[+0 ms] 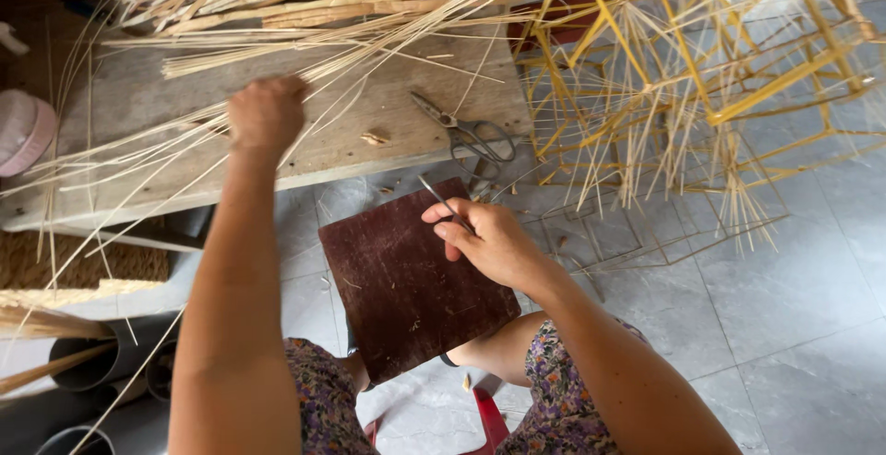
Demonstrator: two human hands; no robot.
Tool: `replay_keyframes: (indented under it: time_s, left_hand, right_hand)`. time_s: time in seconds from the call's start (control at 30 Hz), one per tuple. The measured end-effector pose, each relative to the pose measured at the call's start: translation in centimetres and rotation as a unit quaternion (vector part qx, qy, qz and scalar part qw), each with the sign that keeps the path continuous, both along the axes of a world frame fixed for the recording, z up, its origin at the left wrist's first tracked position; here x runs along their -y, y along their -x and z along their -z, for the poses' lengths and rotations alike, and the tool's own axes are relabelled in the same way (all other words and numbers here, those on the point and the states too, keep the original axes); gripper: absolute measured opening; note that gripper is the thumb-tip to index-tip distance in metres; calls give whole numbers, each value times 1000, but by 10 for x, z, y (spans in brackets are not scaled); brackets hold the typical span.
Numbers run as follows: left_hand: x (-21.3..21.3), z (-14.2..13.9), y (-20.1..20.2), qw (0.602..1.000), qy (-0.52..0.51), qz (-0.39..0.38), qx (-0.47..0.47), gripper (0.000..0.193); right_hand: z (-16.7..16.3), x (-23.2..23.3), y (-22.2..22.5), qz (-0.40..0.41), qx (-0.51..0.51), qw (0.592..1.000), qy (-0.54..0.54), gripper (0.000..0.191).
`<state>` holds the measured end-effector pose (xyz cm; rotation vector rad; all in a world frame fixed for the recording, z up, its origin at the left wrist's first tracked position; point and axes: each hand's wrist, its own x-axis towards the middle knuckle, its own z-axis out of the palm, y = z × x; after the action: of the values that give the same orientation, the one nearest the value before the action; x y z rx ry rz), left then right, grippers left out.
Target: The person sits on a low stool and splits thin bamboo strips from bamboo sticks, then shaves and trims the strips with a small knife, drawing each long strip across the blade to thin it. Finished strips are laid across the lap and work area while the person works through the bamboo pieces one at a time.
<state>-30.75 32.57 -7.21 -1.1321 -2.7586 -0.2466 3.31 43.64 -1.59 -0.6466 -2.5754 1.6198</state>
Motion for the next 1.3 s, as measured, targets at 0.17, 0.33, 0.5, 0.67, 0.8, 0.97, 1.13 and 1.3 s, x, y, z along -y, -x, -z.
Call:
replay_keyframes:
  time_s: [0.17,0.33,0.5,0.67,0.8,0.97,1.13,1.3]
  left_hand:
    - [-37,18,-17,974,-127,113,-152,19]
    - [-34,44,-12,981,-145,40,-125,19]
    - [-4,42,14,973,-188,45,-124,27]
    - [-11,39,7,993,-90,58,48,24]
    - [-12,58,3,979,-120,111,-121,22]
    - [-13,68,11,979,-68,78,-174,20]
    - [-11,40,27,965,-180,49,-184,14]
    - [-16,40,26,982,-155,79,-79,52]
  right_hand:
    - [5,-1,4,1,27,1000,-10,23]
    - [10,-5,3,5,33,999,2,27]
    - [13,-3,5,13,37,999,18,28]
    - [12,8,16,-7,59,998,-9,29]
    - [10,15,21,-9,60,998,-11,28]
    - [10,16,20,-2,78,996,-31,29]
    - [8,20,23,-7,70,997,-15,29]
    - [4,20,28,0,118,992,-44,29]
